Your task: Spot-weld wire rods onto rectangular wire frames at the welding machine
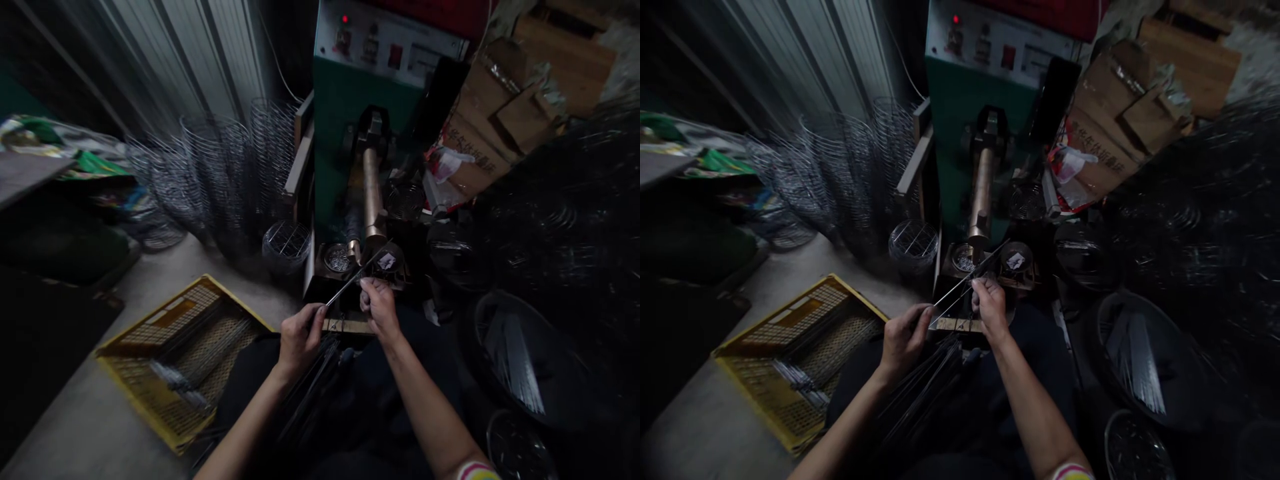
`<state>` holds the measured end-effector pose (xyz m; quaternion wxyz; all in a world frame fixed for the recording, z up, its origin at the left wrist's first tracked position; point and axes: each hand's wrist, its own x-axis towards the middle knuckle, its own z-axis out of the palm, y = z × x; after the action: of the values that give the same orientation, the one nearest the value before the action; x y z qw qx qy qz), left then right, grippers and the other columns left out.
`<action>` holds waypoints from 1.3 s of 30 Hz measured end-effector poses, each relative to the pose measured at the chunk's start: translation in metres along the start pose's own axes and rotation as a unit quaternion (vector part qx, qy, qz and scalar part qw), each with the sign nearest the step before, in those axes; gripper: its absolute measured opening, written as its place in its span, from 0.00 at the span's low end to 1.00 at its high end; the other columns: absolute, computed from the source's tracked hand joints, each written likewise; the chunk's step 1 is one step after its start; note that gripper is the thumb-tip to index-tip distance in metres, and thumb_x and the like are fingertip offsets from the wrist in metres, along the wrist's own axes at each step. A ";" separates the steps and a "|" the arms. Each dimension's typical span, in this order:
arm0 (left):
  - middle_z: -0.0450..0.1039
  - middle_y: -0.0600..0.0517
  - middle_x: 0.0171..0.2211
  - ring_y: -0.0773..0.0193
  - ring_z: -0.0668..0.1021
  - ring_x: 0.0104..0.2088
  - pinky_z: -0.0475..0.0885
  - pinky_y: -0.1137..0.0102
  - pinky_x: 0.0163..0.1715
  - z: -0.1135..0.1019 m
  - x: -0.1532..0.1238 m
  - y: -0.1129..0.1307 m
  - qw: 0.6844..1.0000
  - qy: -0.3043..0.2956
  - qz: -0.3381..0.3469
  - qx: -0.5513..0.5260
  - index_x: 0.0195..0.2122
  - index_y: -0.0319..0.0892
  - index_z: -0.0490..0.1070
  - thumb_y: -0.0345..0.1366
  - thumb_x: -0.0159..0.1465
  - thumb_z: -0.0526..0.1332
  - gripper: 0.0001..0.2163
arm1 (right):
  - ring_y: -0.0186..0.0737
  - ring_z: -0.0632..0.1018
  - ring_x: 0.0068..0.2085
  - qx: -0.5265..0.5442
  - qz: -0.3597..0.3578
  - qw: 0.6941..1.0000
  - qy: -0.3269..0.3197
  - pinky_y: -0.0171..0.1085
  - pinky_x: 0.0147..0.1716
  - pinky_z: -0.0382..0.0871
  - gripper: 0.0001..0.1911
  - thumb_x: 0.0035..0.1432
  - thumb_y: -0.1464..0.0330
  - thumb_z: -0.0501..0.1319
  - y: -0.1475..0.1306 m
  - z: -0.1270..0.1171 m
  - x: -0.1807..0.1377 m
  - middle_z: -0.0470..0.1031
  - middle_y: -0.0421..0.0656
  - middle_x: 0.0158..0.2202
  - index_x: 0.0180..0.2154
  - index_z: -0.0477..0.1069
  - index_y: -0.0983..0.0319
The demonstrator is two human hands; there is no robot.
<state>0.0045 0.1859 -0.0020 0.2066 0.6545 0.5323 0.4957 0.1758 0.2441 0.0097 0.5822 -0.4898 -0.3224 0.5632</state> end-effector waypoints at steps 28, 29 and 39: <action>0.74 0.54 0.24 0.69 0.74 0.23 0.67 0.76 0.26 0.002 0.018 -0.002 1.000 -0.014 0.006 0.006 0.36 0.39 0.75 0.36 0.68 0.57 0.09 | 0.24 0.56 0.14 0.017 0.015 1.000 0.000 0.27 0.12 0.46 0.15 0.45 0.59 0.69 -0.003 0.002 0.018 0.59 0.29 0.14 0.27 0.69 0.62; 0.74 0.54 0.24 0.69 0.75 0.23 0.67 0.76 0.26 0.003 0.019 -0.002 1.000 -0.014 0.008 0.006 0.36 0.39 0.75 0.35 0.68 0.57 0.09 | 0.24 0.56 0.14 0.011 0.015 1.000 0.001 0.27 0.12 0.46 0.16 0.45 0.58 0.69 -0.003 0.001 0.018 0.59 0.29 0.14 0.27 0.68 0.61; 0.77 0.51 0.25 0.68 0.75 0.23 0.68 0.75 0.26 0.018 0.051 -0.013 0.998 -0.034 0.031 -0.032 0.33 0.39 0.75 0.38 0.67 0.57 0.11 | 0.24 0.57 0.15 -0.024 -0.033 0.999 0.027 0.27 0.13 0.49 0.18 0.43 0.56 0.70 -0.013 -0.013 0.031 0.58 0.30 0.14 0.25 0.67 0.61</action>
<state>0.0104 0.2412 0.0017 0.2302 0.6803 0.4878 0.4963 0.1970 0.2729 0.0125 0.5971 -0.5075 -0.3361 0.5224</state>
